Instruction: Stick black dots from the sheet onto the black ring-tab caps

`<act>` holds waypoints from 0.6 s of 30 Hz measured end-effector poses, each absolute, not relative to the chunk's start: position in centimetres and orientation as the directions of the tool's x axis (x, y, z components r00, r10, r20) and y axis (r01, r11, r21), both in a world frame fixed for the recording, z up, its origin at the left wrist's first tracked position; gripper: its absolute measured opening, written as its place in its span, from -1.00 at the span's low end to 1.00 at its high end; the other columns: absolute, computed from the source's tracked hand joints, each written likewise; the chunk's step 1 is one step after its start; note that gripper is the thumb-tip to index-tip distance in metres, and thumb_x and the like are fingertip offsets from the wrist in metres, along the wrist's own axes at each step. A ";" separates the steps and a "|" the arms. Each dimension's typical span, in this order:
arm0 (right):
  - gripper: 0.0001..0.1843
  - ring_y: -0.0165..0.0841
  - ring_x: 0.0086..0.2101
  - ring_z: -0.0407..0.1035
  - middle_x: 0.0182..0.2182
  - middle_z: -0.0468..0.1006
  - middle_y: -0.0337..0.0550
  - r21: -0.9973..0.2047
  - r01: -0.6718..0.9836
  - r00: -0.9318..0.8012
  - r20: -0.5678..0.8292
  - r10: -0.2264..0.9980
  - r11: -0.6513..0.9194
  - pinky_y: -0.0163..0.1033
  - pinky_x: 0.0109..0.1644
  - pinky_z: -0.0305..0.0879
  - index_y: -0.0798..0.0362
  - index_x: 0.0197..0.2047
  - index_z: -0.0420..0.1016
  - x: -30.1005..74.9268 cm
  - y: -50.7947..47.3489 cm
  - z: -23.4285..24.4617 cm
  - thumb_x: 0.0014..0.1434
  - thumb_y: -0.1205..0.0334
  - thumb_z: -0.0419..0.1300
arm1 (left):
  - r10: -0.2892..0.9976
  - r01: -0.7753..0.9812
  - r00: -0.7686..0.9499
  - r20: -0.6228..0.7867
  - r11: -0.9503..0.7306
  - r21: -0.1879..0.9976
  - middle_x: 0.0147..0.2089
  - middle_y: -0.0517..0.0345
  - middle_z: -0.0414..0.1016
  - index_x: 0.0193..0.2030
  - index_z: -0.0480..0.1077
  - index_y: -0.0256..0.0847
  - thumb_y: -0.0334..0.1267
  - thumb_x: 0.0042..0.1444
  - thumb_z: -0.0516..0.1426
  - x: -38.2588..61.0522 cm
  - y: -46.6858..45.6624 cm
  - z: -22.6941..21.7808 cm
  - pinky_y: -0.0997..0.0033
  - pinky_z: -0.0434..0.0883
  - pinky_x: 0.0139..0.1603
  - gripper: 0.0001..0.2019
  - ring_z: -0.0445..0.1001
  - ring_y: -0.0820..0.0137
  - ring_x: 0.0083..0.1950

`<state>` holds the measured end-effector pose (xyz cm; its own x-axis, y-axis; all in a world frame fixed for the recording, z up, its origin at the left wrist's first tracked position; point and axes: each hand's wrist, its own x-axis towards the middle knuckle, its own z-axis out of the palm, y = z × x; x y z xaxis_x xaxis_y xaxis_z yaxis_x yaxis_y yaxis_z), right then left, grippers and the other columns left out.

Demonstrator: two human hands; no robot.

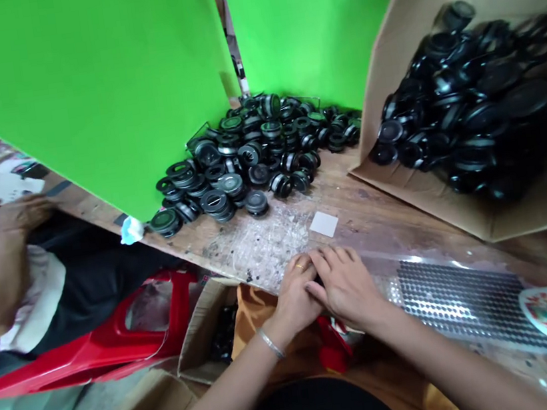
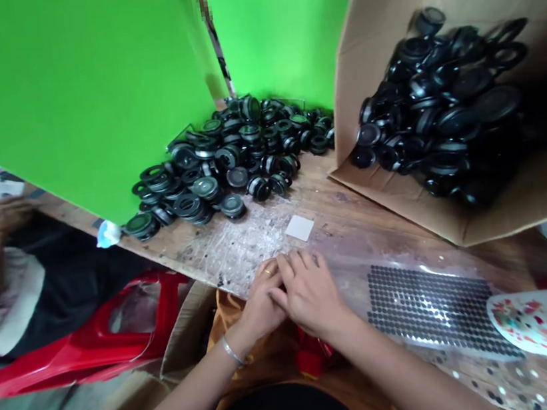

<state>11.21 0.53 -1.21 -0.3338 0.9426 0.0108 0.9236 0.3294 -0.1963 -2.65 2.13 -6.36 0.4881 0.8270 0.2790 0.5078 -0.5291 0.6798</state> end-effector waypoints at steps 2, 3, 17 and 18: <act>-0.36 0.00 0.22 0.15 0.26 0.31 0.15 -0.244 0.917 -0.326 0.005 0.945 0.317 0.14 0.26 0.05 0.15 0.35 0.21 11.3 0.7 -2.2 0.36 -0.07 -0.03 | 0.842 0.541 0.470 0.266 -0.513 0.666 0.08 -0.07 0.46 0.09 0.43 -0.18 -0.35 0.08 0.15 -2.5 2.1 -6.5 -0.01 0.26 0.29 -0.61 0.36 0.13 0.15; -0.35 -0.01 0.26 0.10 0.29 0.27 0.13 -0.277 0.908 -0.327 0.002 0.945 0.315 0.15 0.30 0.00 0.15 0.37 0.18 11.6 0.8 -2.6 0.36 -0.07 -0.03 | 0.848 0.552 0.459 0.266 -0.506 0.663 0.09 -0.08 0.46 0.09 0.43 -0.18 -0.32 0.08 0.16 -2.4 2.1 -6.5 -0.01 0.27 0.28 -0.61 0.36 0.13 0.15; -0.40 0.02 0.36 -0.07 0.31 0.21 0.23 -0.320 0.928 -0.149 0.148 0.978 0.190 0.27 0.34 -0.07 0.20 0.36 0.15 10.7 3.5 -3.9 0.39 0.07 -0.20 | 0.878 0.607 0.421 0.227 -0.458 0.649 0.08 -0.14 0.45 0.13 0.40 -0.26 0.02 -0.08 0.31 -1.7 1.4 -7.2 0.02 0.22 0.33 -0.36 0.31 0.00 0.22; -0.39 0.02 0.35 -0.06 0.30 0.21 0.22 -0.327 0.928 -0.139 0.145 0.980 0.180 0.26 0.34 -0.07 0.20 0.36 0.15 10.6 3.6 -4.2 0.39 0.05 -0.21 | 0.878 0.609 0.424 0.222 -0.457 0.648 0.12 -0.17 0.43 0.16 0.37 -0.27 0.04 -0.10 0.32 -1.6 1.4 -7.2 -0.01 0.21 0.33 -0.30 0.29 -0.03 0.23</act>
<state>10.59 3.56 -4.19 -0.1391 0.9796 0.1449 0.9278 0.1801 -0.3266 -1.56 1.39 -7.24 0.4235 0.8783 0.2218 0.6092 -0.4573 0.6478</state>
